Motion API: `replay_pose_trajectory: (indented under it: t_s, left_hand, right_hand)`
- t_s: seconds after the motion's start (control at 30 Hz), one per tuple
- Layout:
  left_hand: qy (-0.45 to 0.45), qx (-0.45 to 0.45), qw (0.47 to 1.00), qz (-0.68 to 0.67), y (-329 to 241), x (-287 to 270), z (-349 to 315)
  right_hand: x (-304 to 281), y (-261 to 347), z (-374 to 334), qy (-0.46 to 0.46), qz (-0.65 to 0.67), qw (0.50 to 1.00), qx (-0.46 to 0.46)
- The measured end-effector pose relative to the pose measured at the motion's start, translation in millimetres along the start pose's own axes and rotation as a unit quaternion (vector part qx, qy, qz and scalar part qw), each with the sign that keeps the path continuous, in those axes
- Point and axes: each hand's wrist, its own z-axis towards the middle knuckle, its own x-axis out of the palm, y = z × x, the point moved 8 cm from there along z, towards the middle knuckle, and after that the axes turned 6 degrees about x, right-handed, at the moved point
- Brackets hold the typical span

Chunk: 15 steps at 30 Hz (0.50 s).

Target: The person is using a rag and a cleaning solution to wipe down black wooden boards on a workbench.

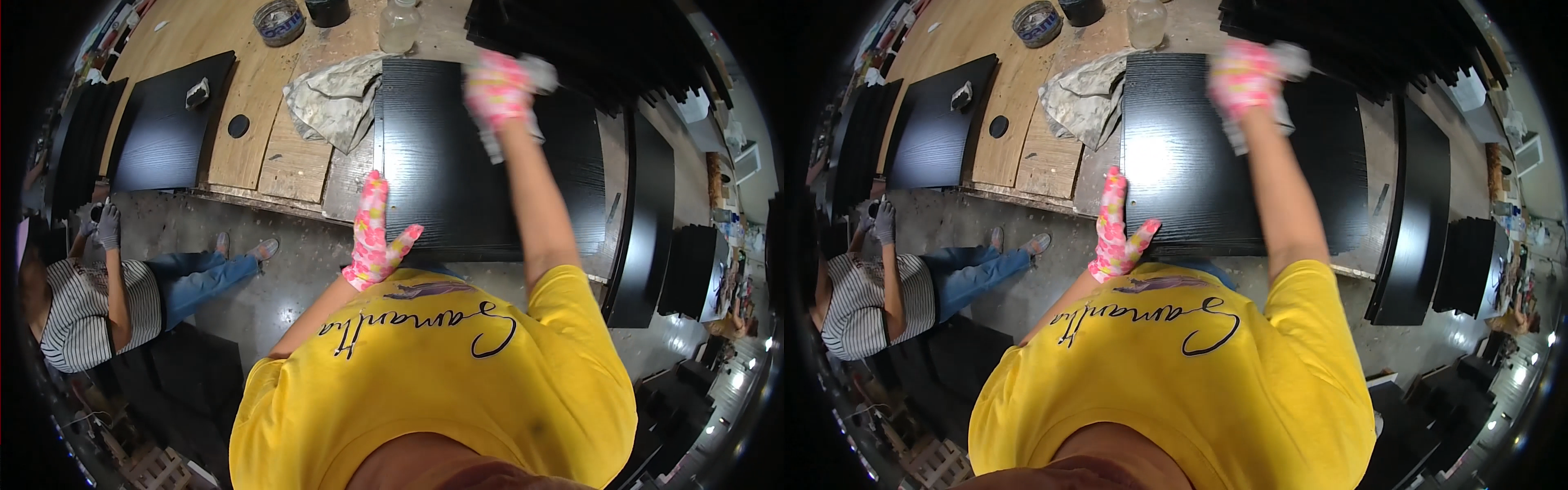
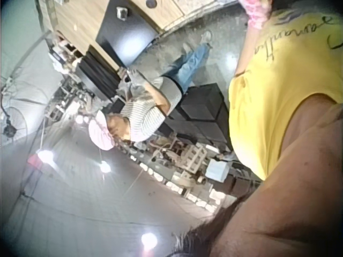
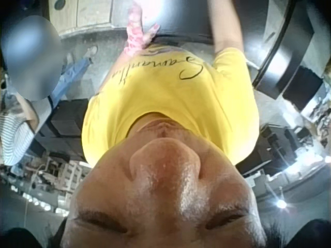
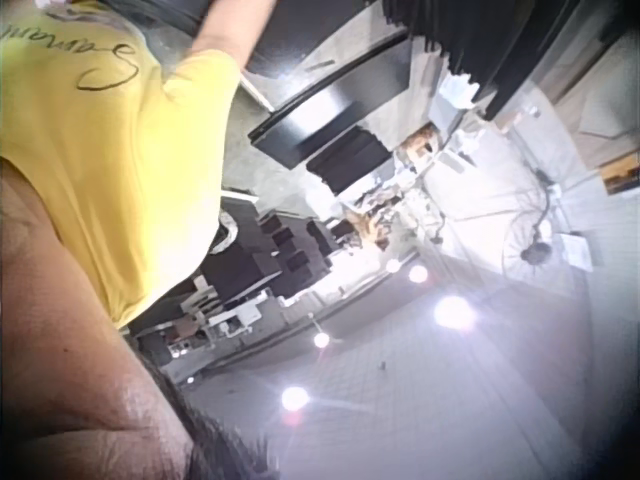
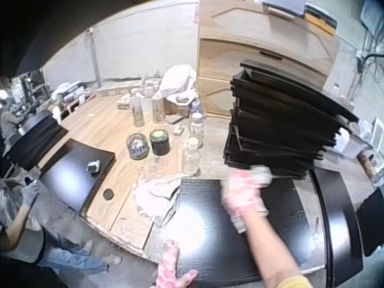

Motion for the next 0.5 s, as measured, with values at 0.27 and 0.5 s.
replay_pose_trajectory:
  t_s: [0.27, 0.5]
  left_hand:
    - [-0.2, -0.103, 0.97, -0.091, 36, -54, -10]
    - [0.143, -0.024, 0.984, 0.107, -9, 16, 21]
  right_hand:
    - [8, 96, -227, -0.019, 0.193, 0.883, -0.428]
    - [-46, -204, -148, -0.167, -0.042, 0.984, 0.046]
